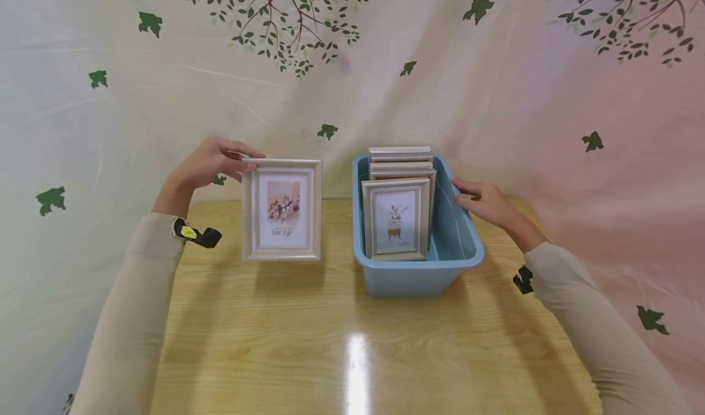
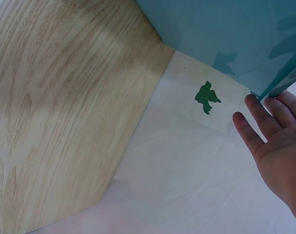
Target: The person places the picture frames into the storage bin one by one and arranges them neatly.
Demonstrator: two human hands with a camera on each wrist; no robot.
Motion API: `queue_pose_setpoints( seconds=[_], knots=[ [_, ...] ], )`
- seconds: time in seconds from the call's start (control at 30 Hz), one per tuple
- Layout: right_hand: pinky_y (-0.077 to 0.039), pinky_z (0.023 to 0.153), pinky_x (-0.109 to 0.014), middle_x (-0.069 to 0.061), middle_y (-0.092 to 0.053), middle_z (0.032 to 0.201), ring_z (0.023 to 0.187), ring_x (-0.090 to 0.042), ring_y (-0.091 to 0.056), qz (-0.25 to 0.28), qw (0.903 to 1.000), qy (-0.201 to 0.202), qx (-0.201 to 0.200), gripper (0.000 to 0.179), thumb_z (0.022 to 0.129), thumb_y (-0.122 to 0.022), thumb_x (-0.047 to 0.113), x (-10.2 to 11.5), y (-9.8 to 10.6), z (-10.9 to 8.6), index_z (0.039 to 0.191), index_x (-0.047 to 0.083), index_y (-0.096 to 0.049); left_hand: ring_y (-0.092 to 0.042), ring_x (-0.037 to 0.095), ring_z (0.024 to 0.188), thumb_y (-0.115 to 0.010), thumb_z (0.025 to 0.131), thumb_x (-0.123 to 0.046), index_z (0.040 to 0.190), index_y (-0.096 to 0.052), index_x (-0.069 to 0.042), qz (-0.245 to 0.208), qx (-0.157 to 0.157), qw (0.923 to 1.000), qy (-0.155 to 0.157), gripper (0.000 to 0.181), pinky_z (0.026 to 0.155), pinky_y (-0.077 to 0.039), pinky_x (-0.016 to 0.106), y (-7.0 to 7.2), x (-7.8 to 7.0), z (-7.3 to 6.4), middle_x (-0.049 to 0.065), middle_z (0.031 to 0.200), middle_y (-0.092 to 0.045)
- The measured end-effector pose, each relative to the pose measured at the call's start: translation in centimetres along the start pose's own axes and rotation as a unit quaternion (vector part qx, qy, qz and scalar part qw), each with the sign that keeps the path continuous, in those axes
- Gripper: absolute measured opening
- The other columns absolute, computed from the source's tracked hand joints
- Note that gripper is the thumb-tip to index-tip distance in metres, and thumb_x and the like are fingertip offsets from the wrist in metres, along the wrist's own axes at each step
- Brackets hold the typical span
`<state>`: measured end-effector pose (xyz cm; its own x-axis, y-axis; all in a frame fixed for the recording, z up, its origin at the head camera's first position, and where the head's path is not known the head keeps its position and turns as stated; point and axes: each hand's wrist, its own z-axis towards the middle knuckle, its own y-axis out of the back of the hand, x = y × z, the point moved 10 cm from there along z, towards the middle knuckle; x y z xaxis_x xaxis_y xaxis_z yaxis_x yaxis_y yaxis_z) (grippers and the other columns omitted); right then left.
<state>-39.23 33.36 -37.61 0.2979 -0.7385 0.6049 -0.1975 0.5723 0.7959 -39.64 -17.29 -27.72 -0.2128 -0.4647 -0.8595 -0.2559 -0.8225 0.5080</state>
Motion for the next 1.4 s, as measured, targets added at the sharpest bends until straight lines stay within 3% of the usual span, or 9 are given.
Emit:
queue_pose_setpoints(
  seconds=[0.27, 0.57, 1.0, 1.4],
  knots=[
    [-0.042, 0.106, -0.067, -0.027, -0.041, 0.155, 0.136, -0.052, -0.048, 0.001, 0.9999, 0.015, -0.006, 0.058, 0.105, -0.055, 0.028, 0.4, 0.2, 0.0, 0.156, 0.007, -0.037, -0.073, 0.016, 0.084, -0.073, 0.092, -0.006, 0.122, -0.072, 0.0, -0.001, -0.021, 0.9997, -0.014, 0.031, 0.07, -0.063, 0.034, 0.2, -3.6, 1.4, 0.012, 0.113, -0.074],
    [-0.043, 0.106, -0.066, -0.026, -0.041, 0.155, 0.136, -0.052, -0.048, 0.005, 0.9998, 0.017, -0.007, 0.057, 0.105, -0.055, 0.026, 0.3, 0.1, 0.0, 0.156, 0.006, -0.038, -0.073, 0.016, 0.084, -0.073, 0.091, -0.004, 0.121, -0.073, 0.0, -0.027, -0.028, 0.9988, -0.029, 0.03, 0.069, -0.064, 0.034, -0.5, -6.9, 2.8, 0.013, 0.114, -0.073],
    [-0.043, 0.106, -0.067, -0.026, -0.041, 0.156, 0.136, -0.052, -0.048, 0.006, 0.9998, 0.016, -0.01, 0.058, 0.105, -0.056, 0.028, 0.3, 0.1, -0.1, 0.156, 0.007, -0.038, -0.072, 0.015, 0.082, -0.073, 0.09, -0.001, 0.12, -0.073, 0.002, -0.074, -0.029, 0.9956, -0.048, 0.03, 0.064, -0.062, 0.031, -2.6, -10.5, 5.0, 0.005, 0.102, -0.076],
    [-0.044, 0.105, -0.066, -0.024, -0.039, 0.157, 0.136, -0.051, -0.048, 0.003, 0.9999, 0.007, -0.007, 0.058, 0.105, -0.055, 0.029, 0.2, 0.1, 0.0, 0.157, 0.009, -0.037, -0.073, 0.02, 0.087, -0.073, 0.091, -0.003, 0.12, -0.074, 0.0, -0.079, -0.026, 0.9937, -0.075, 0.029, 0.063, -0.063, 0.032, -6.3, -12.2, 6.8, 0.018, 0.116, -0.074]
  ],
)
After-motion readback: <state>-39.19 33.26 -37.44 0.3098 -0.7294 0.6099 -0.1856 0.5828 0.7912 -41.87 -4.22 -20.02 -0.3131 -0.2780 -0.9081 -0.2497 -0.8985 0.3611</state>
